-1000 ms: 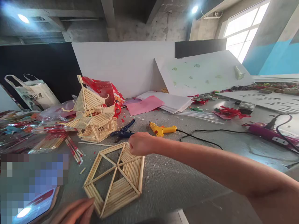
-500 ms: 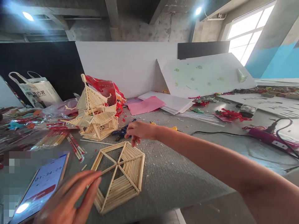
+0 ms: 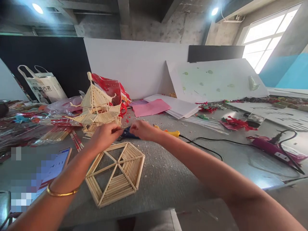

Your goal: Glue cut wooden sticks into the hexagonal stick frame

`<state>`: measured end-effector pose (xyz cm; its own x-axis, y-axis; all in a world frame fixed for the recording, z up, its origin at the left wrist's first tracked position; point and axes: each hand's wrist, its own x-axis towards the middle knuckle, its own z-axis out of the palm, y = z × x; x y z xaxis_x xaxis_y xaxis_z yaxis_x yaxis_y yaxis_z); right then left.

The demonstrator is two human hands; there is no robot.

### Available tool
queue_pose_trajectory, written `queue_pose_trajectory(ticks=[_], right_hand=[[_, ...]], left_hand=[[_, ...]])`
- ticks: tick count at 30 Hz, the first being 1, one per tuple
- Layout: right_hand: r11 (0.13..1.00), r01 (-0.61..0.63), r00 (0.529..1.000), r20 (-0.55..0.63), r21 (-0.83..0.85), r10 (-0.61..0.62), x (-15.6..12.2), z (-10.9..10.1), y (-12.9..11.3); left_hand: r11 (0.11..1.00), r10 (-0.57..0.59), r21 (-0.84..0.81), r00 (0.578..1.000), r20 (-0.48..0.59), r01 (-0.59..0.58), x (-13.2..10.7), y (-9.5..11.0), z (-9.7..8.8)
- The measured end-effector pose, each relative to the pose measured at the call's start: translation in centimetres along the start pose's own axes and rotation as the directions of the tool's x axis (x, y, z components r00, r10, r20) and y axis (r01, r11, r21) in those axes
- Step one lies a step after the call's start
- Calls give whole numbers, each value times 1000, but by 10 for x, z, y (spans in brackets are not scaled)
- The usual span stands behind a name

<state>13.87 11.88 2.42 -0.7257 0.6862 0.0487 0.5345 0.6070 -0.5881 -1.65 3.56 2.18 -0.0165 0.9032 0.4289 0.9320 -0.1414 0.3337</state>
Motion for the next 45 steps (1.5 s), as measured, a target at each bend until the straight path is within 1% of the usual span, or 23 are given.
queue_pose_trajectory(ticks=[2,4,6,9,12,14,15,16,18,20,21,22,23,25,28,31,33,35,38,40,42,43,45], right_hand=[[992,53,994,102,-114,-41,-7,3,2],[978,80,981,189,-192,-43,-15,9,4],[958,95,972,234,-272,-30,-21,15,3],[890,98,977,215,-446,0,-29,24,-1],[799,100,985,171,-593,4,-34,33,-8],[769,116,985,174,-629,-7,-33,35,-10],[779,118,985,174,-616,-12,-32,35,-10],[808,119,984,178,-577,-18,-31,33,-10],[899,104,985,172,-425,-33,-27,26,-5],[985,58,987,160,-163,-32,-22,15,2],[1000,25,987,158,4,-25,-20,10,7],[985,-12,987,158,174,-16,-19,5,11],[940,-37,988,155,339,-17,-18,0,15],[800,-36,990,131,598,-53,-18,-8,21],[594,64,994,3,802,-111,-22,-24,22],[426,214,976,-175,879,-128,-30,-47,20],[365,321,947,-301,874,-111,-37,-65,22],[376,429,897,-435,821,-75,-44,-84,27],[502,513,818,-575,697,-38,-56,-108,39],[582,507,792,-609,635,-25,-61,-116,44],[600,496,795,-606,627,-25,-61,-116,44],[578,495,810,-586,649,-36,-60,-113,41],[486,484,857,-507,728,-95,-56,-100,32]], left_hand=[[1000,5,-21,1000,-21,-6,1,-1,9],[1000,4,-25,999,-52,-6,-1,-3,16],[1000,-14,-20,997,-81,12,-4,-5,21],[1000,-22,11,994,-108,23,-8,-10,25],[998,19,58,990,-139,-11,-11,-12,27],[996,46,78,987,-153,-34,-12,-11,27],[996,54,85,986,-156,-41,-13,-10,27],[995,60,88,986,-158,-47,-14,-9,27],[995,68,82,985,-160,-55,-15,-8,26],[996,72,56,985,-160,-64,-15,-8,26],[997,71,38,984,-162,-66,-15,-8,26],[998,67,19,984,-164,-65,-15,-8,27],[998,58,1,984,-169,-59,-14,-9,28],[998,34,-35,981,-190,-42,-13,-11,32],[998,17,-58,975,-221,-31,-12,-15,36],[999,15,-31,975,-223,-23,-11,-17,38],[1000,12,-14,976,-219,-16,-11,-18,38],[1000,13,-9,976,-217,-15,-11,-19,37],[1000,7,-23,975,-223,-12,-11,-20,36],[996,-14,-88,974,-225,-6,-10,-20,36],[981,-30,-195,978,-205,-10,-10,-18,37],[969,-29,-248,983,-184,-18,-9,-17,39],[950,-2,-311,992,-127,-38,-6,-14,44]])
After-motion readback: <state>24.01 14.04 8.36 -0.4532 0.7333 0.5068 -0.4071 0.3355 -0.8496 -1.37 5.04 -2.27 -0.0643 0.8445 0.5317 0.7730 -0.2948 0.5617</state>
